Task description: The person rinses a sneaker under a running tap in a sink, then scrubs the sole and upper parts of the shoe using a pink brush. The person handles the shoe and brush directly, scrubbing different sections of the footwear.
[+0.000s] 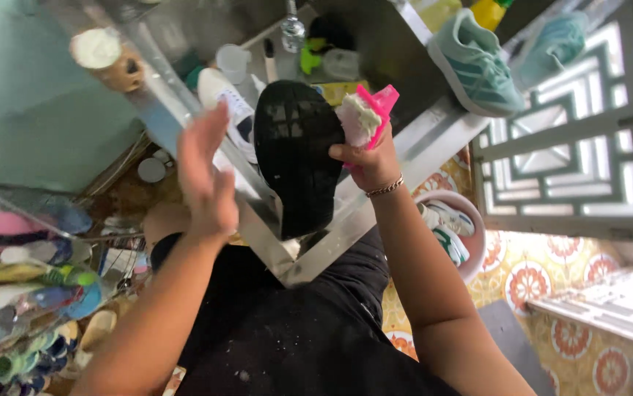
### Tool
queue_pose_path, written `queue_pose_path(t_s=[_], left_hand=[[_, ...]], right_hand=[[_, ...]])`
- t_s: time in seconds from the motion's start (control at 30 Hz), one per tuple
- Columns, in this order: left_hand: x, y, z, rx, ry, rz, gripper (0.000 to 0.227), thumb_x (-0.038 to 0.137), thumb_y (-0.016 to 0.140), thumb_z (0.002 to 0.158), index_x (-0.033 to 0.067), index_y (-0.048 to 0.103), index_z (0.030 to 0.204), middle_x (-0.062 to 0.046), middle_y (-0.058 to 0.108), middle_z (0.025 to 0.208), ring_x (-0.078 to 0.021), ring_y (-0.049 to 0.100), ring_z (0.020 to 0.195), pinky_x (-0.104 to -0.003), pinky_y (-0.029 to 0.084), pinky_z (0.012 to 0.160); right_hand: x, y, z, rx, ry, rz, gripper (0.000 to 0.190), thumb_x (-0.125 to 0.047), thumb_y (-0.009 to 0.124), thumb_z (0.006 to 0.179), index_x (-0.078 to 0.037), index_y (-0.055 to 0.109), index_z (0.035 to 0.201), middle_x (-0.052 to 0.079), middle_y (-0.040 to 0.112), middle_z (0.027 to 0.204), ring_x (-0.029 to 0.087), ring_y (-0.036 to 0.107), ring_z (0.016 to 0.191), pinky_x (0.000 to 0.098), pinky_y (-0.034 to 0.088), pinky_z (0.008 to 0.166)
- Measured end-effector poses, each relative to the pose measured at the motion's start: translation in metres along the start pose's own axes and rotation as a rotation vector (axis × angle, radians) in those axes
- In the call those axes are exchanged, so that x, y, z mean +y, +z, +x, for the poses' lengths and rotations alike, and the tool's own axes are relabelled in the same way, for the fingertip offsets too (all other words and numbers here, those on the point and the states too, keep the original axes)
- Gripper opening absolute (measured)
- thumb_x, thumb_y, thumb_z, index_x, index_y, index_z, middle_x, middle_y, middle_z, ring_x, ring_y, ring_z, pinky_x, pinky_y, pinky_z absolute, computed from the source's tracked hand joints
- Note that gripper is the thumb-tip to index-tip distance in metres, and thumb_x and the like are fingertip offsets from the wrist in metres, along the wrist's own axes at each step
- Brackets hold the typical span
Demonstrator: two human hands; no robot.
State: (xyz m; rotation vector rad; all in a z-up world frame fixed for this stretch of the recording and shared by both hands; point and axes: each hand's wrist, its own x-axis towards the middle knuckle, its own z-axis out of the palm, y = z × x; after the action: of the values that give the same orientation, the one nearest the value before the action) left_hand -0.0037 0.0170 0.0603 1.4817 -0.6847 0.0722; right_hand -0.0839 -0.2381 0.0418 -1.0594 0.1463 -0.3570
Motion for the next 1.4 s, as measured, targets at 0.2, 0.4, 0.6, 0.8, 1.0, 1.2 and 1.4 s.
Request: queue_pose_path(t_s=[0.2,0.4,0.6,0.8,1.0,1.2,1.4], left_hand=[[0.003,0.014,0.081,-0.297,-0.073,-0.395,0.076,0.061,0.052,0.107,-0.0031,0.055,0.148,-0.018,0.058,0.152,-0.0258,0.053,0.144,-0.041,0.037,0.129],[0.028,0.036,0.074,-0.399,-0.434,-0.795,0.062,0.055,0.049,0.107,-0.0042,0.062,0.122,-0.017,0.069,0.119,-0.0260,0.071,0.111,-0.040,0.057,0.105],[0.042,0.054,0.061,-0.205,-0.458,-0.653,0.083,0.067,0.026,0.105,-0.0034,0.069,0.107,-0.013,0.075,0.095,-0.0195,0.076,0.085,-0.033,0.063,0.084],[0.051,0.078,0.058,0.023,-0.406,-0.449,0.090,0.069,0.025,0.105,-0.0074,0.072,0.105,-0.012,0.074,0.094,-0.0164,0.070,0.085,-0.030,0.057,0.084],[0.033,0.088,0.060,-0.006,-0.405,-0.512,0.086,0.064,0.016,0.107,-0.0030,0.070,0.108,-0.009,0.073,0.092,-0.0152,0.068,0.086,-0.030,0.056,0.088],[0.032,0.089,0.053,-0.022,-0.393,-0.687,0.068,0.049,0.024,0.113,-0.0027,0.067,0.109,-0.010,0.072,0.104,-0.0162,0.068,0.095,-0.031,0.055,0.094],[0.043,0.091,0.056,0.026,-0.325,-0.344,0.050,0.031,0.031,0.116,-0.0010,0.068,0.107,-0.008,0.070,0.100,-0.0137,0.061,0.090,-0.029,0.052,0.087]], right_hand=[[0.008,-0.002,0.007,-0.142,0.025,-0.078,0.069,0.001,0.089,0.064,0.000,0.062,0.129,0.006,0.069,0.120,0.022,0.067,0.116,0.0385,0.052,0.105],[-0.015,0.023,-0.009,-0.028,-0.052,-0.114,0.069,0.001,0.088,0.065,0.004,0.062,0.129,0.011,0.072,0.123,0.024,0.069,0.118,0.0407,0.054,0.109],[-0.042,0.044,-0.037,0.186,-0.301,-0.371,0.069,-0.008,0.085,0.074,0.000,0.054,0.136,0.003,0.062,0.130,0.017,0.065,0.111,0.0345,0.055,0.096],[-0.066,0.063,-0.045,0.202,-0.469,-0.892,0.045,-0.010,0.081,0.094,0.003,0.062,0.133,0.012,0.069,0.109,0.020,0.066,0.090,0.0299,0.054,0.081],[-0.079,0.091,-0.052,0.118,-0.588,-1.068,0.036,-0.010,0.086,0.088,0.004,0.066,0.113,0.015,0.067,0.097,0.027,0.067,0.083,0.0318,0.053,0.075],[-0.073,0.068,-0.042,0.202,-0.495,-1.127,0.029,-0.013,0.087,0.088,0.002,0.070,0.107,0.013,0.067,0.087,0.025,0.064,0.075,0.0327,0.051,0.071],[-0.081,0.086,-0.056,0.173,-0.536,-1.114,0.031,-0.017,0.086,0.090,0.000,0.068,0.108,0.011,0.066,0.087,0.015,0.061,0.072,0.0284,0.050,0.067]])
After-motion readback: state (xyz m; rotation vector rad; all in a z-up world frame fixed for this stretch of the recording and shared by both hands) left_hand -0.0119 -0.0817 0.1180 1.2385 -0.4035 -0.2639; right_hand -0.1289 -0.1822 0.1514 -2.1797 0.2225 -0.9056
